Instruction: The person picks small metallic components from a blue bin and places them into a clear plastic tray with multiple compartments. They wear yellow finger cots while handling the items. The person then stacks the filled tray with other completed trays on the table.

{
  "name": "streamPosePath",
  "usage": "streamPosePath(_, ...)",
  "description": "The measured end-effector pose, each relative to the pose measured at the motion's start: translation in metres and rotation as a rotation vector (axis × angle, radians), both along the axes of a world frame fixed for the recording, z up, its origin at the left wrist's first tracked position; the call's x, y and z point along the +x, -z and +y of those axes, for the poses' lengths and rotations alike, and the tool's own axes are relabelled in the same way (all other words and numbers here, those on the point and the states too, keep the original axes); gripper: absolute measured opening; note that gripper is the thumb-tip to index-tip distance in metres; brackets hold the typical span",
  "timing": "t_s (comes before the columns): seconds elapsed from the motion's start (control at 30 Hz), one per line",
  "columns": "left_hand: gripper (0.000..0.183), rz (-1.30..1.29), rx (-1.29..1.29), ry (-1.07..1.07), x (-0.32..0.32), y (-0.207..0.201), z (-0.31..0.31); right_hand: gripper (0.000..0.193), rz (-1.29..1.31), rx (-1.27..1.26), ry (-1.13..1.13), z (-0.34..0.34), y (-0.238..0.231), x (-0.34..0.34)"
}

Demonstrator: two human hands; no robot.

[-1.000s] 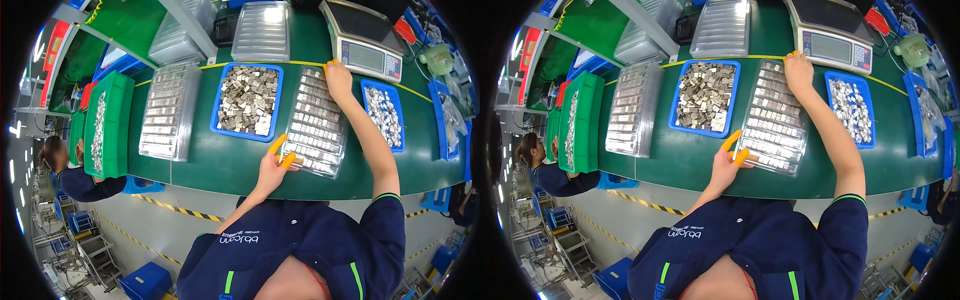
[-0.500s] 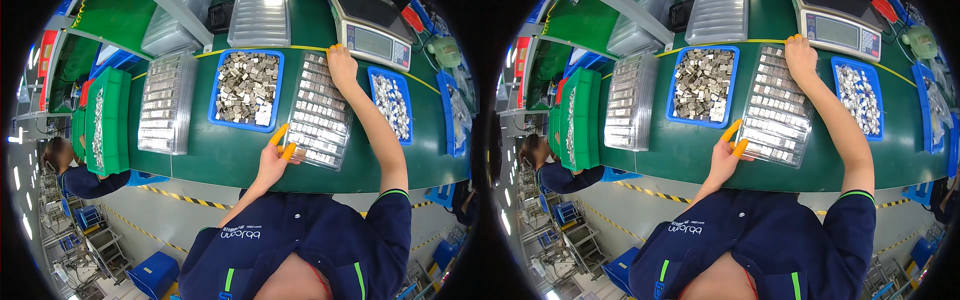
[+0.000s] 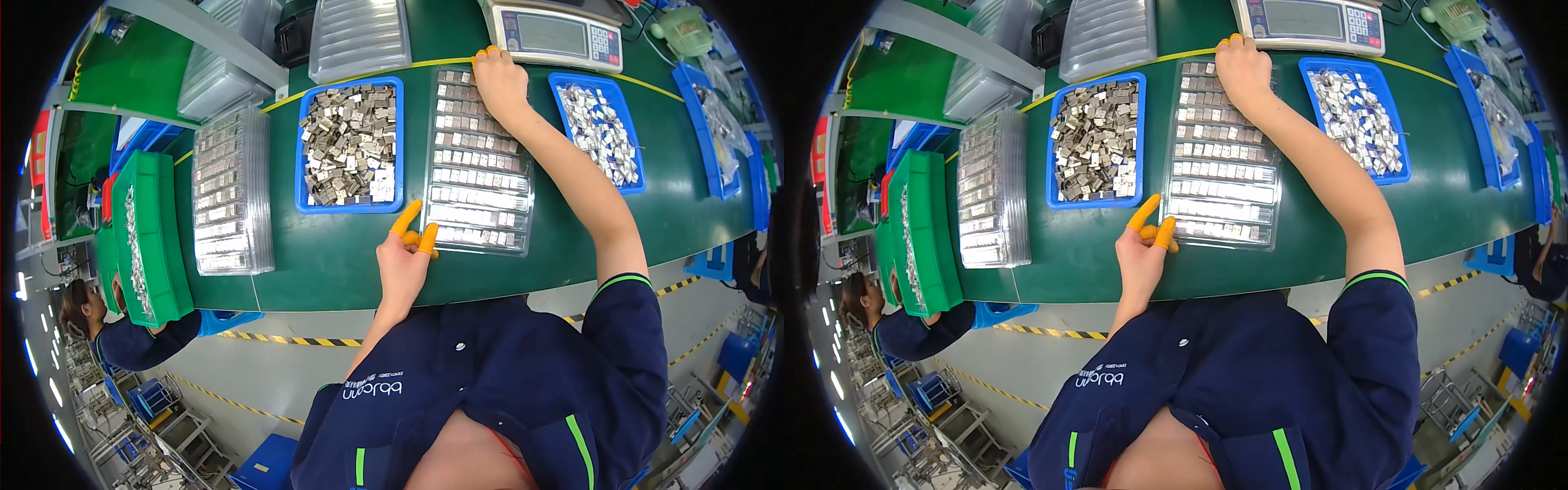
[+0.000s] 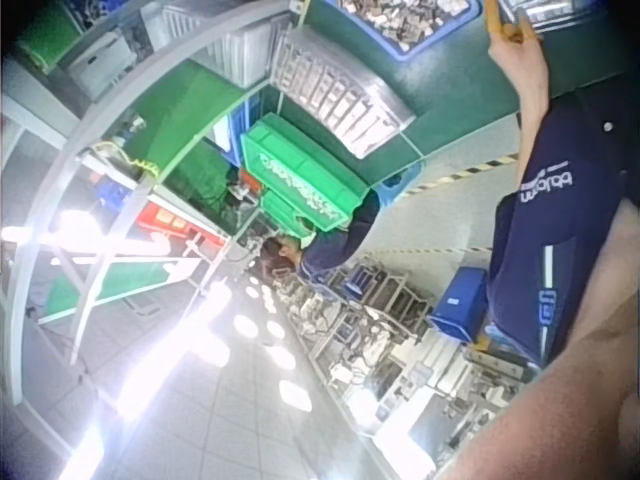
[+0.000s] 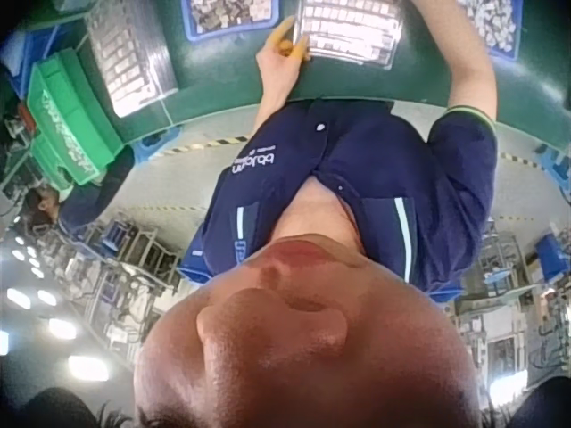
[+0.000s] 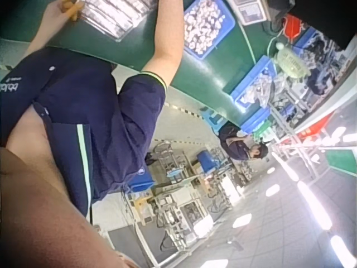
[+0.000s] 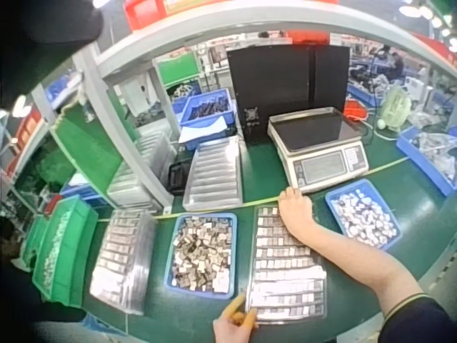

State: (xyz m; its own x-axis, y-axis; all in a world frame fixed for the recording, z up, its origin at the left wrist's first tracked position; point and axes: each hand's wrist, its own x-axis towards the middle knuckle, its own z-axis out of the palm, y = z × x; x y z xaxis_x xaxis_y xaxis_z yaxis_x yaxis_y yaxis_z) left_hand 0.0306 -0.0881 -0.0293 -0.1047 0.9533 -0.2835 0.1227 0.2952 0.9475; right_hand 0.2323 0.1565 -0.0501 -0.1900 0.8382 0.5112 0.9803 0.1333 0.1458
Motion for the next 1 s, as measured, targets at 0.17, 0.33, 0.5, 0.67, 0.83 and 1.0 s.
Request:
streamPosePath(0.17, 0.05, 0.715, 0.053, 0.087, 0.005, -0.016, 0.003, 0.008, -0.052, 0.013, 0.03, -0.002, 0.003, -0.003)
streamPosePath(0.33, 0.05, 0.861, 0.154, 0.1, 0.006, -0.007, 0.0, 0.009, -0.058, 0.019, 0.019, 0.0, 0.003, -0.006)
streamPosePath(0.5, 0.049, 0.952, 0.149, 0.067, 0.009, -0.004, 0.001, 0.014, 0.021, 0.047, -0.161, -0.004, 0.0, -0.004)
streamPosePath(0.67, 0.051, 1.064, 0.189, 0.105, 0.006, 0.002, -0.001, 0.031, 0.273, -0.04, -0.251, -0.013, -0.002, -0.005)
streamPosePath(0.83, 0.056, 1.071, 0.185, 0.072, 0.01, 0.005, -0.005, 0.037, 0.302, -0.065, -0.235, -0.018, 0.011, 0.001)
streamPosePath(1.0, 0.058, 1.049, 0.234, -0.065, 0.004, 0.012, -0.017, 0.022, 0.424, -0.061, -0.222, -0.029, 0.014, 0.001)
